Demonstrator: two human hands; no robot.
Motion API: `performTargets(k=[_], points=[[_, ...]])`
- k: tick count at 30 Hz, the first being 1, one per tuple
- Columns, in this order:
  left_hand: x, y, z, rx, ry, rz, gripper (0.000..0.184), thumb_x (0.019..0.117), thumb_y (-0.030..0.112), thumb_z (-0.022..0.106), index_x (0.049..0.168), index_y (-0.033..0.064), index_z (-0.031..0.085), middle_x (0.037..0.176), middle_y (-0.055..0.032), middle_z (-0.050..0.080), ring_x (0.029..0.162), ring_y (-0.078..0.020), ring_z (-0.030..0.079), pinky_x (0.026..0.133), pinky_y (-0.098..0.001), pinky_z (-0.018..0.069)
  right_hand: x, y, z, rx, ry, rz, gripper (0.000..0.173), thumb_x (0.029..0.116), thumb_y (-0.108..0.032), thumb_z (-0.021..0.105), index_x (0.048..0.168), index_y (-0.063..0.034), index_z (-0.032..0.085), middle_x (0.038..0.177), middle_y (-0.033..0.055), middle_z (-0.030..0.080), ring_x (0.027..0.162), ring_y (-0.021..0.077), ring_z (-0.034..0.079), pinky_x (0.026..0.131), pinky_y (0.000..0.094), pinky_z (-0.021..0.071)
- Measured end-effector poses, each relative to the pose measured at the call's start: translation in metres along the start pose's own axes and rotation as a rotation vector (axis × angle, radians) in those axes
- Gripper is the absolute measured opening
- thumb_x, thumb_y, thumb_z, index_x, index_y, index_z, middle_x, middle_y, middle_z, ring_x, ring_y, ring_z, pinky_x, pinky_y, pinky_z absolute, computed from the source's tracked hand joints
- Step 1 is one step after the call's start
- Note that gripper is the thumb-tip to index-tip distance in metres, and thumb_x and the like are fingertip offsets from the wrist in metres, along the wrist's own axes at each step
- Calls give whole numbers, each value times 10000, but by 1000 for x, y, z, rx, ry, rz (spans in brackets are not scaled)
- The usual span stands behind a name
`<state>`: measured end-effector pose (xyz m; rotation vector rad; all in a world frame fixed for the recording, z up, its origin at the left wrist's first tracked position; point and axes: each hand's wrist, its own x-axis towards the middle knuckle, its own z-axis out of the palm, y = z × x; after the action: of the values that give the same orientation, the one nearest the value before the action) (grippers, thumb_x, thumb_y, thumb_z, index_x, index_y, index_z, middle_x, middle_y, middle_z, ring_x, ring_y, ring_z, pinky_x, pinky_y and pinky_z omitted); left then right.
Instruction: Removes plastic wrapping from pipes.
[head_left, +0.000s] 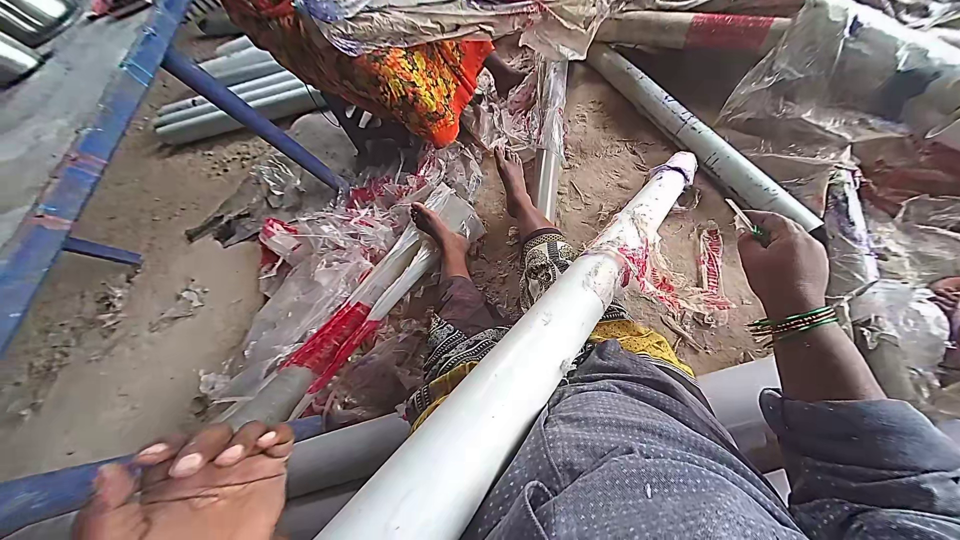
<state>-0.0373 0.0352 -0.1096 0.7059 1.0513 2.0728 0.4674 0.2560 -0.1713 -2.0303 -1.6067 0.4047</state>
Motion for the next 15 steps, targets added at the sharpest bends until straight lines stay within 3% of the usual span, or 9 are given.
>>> performTargets(k=[2, 4, 6, 8, 12, 13, 15], points=[[-1, -1, 2, 1, 24, 7, 794, 1067, 439, -34, 809, 154, 661, 643, 3, 663, 573, -135, 659, 562, -302, 588, -3, -4, 1, 25, -11, -62, 320, 1018, -210, 635, 1241, 16, 670, 1360, 273, 595, 1176, 497, 594, 920, 700, 434], [-3, -1, 4, 2, 31, 9, 789, 1067, 434, -34, 794, 163, 655, 632, 9, 652, 567, -126, 650, 553, -290, 580, -2, -5, 5, 70, -26, -69, 357, 968, -265, 726, 1154, 33, 665, 1252, 288, 582, 1058, 469, 595, 849, 675, 450], [-3, -1, 3, -9, 25, 6, 786, 1070, 426, -25, 804, 158, 664, 640, 4, 659, 574, -128, 655, 559, -288, 582, 0, -7, 5, 92, -44, -8, 305, 983, -254, 699, 1092, 27, 653, 1077, 278, 631, 956, 442, 609, 801, 663, 437], [-3, -2, 2, -19, 15, -2, 790, 1070, 423, -25, 815, 151, 671, 652, 0, 668, 584, -131, 662, 566, -292, 587, 2, -5, 6, 68, -73, 27, 248, 1014, -229, 644, 1115, -5, 676, 1003, 266, 674, 945, 454, 634, 790, 680, 434], [-3, -3, 1, -8, 31, 2, 798, 1066, 429, -45, 813, 153, 659, 644, 5, 665, 575, -128, 660, 559, -291, 587, 2, 0, 6, 3, -162, 17, 344, 1035, -203, 598, 1342, -52, 637, 1270, 259, 660, 1181, 499, 608, 937, 728, 421], [-3, -3, 1, -4, 32, 4, 796, 1066, 428, -47, 807, 154, 655, 641, 8, 662, 573, -126, 659, 560, -290, 587, 2, 1, 6, 18, -159, 10, 362, 1035, -232, 612, 1346, -47, 629, 1280, 247, 658, 1188, 483, 606, 949, 719, 420], [-3, -4, -1, -6, 35, 8, 786, 1072, 419, -26, 794, 152, 658, 639, 1, 664, 571, -131, 659, 561, -294, 588, 1, 0, 8, 45, -112, 18, 331, 1030, -280, 632, 1237, -22, 655, 1118, 261, 685, 1055, 469, 643, 864, 700, 442]])
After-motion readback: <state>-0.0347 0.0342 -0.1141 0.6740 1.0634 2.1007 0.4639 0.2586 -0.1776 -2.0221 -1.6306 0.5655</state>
